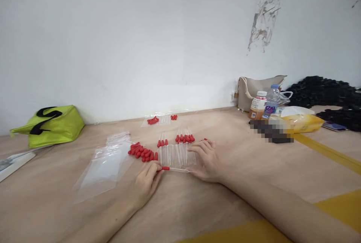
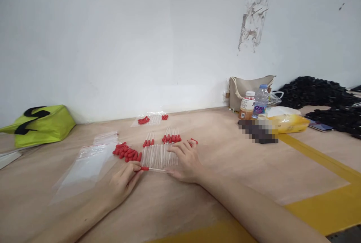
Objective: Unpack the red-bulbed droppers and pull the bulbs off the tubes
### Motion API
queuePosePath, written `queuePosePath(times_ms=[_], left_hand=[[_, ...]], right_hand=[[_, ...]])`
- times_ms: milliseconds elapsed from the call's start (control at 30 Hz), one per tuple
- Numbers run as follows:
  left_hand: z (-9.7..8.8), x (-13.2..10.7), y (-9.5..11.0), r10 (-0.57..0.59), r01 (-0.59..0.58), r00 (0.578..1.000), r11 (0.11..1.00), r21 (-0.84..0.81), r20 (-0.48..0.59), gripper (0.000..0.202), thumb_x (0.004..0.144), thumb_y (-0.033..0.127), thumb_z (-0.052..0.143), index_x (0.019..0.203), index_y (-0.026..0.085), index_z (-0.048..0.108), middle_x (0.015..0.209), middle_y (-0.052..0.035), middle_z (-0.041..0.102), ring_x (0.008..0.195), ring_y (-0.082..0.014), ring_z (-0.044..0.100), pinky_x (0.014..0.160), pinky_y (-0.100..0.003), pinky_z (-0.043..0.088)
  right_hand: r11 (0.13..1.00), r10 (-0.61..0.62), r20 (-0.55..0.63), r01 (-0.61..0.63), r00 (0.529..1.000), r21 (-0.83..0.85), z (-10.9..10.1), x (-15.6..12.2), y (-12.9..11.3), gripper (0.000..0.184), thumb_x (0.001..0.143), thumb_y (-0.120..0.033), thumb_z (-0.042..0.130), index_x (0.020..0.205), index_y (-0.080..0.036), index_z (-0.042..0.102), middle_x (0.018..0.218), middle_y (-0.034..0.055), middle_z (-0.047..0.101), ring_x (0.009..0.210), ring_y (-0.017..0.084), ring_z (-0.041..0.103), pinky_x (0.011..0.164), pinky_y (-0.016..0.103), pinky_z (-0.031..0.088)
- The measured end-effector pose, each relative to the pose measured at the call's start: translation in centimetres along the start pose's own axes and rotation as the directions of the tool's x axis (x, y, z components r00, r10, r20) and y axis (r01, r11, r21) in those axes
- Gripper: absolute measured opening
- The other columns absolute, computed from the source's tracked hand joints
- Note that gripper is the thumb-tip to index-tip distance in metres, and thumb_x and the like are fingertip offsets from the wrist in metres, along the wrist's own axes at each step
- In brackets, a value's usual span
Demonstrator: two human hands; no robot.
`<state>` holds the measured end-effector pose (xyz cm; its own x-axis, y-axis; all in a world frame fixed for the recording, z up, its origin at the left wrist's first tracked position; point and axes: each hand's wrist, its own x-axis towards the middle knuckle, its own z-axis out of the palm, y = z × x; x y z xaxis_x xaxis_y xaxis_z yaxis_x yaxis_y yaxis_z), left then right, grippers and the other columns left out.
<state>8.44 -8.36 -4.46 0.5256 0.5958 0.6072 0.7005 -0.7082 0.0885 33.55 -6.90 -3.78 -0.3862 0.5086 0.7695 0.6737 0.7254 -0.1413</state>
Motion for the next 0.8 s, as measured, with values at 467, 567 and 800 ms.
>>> queuePosePath(times_ms=[467, 567, 800], left_hand=[[0.5, 0.5, 0.9, 0.11, -0.107, 0.985, 0.994, 0.032, -0.136, 0.013, 0.084, 0.021, 0.047, 0.096, 0.017, 0.051, 0.085, -0.0049, 0.058, 0.08, -0.0157, 0.054, 0.07, -0.028, 0.042], [0.1, 1.0, 1.1, 0.193, -0.179, 0.973, 0.977, 0.115, -0.126, 0.019, 0.082, 0.025, 0.052, 0.1, 0.019, 0.055, 0.085, -0.0044, 0.061, 0.078, -0.0164, 0.053, 0.07, -0.031, 0.038], [-0.1, 1.0, 1.4, 0.251, -0.236, 0.965, 0.96, 0.152, -0.082, 0.011, 0.083, 0.023, 0.05, 0.08, 0.019, 0.06, 0.063, 0.0001, 0.058, 0.064, -0.0133, 0.046, 0.067, -0.031, 0.031]], right_hand=[[0.976, -0.188, 0.067, 0.194, 0.98, -0.094, 2.1, 0.0, -1.1, 0.017, 0.084, -0.026, 0.048, 0.09, -0.023, 0.063, 0.064, -0.0011, 0.059, 0.069, 0.011, 0.046, 0.077, 0.035, 0.022], [0.974, -0.214, 0.063, 0.218, 0.975, -0.063, 2.1, 0.0, -1.3, 0.017, 0.084, -0.027, 0.048, 0.087, -0.023, 0.064, 0.061, -0.0015, 0.058, 0.067, 0.011, 0.044, 0.077, 0.035, 0.022], [0.961, -0.273, 0.065, 0.275, 0.96, -0.023, 1.5, -0.3, -1.4, 0.015, 0.083, -0.026, 0.048, 0.08, -0.022, 0.062, 0.057, -0.0029, 0.056, 0.065, 0.011, 0.041, 0.078, 0.036, 0.021]])
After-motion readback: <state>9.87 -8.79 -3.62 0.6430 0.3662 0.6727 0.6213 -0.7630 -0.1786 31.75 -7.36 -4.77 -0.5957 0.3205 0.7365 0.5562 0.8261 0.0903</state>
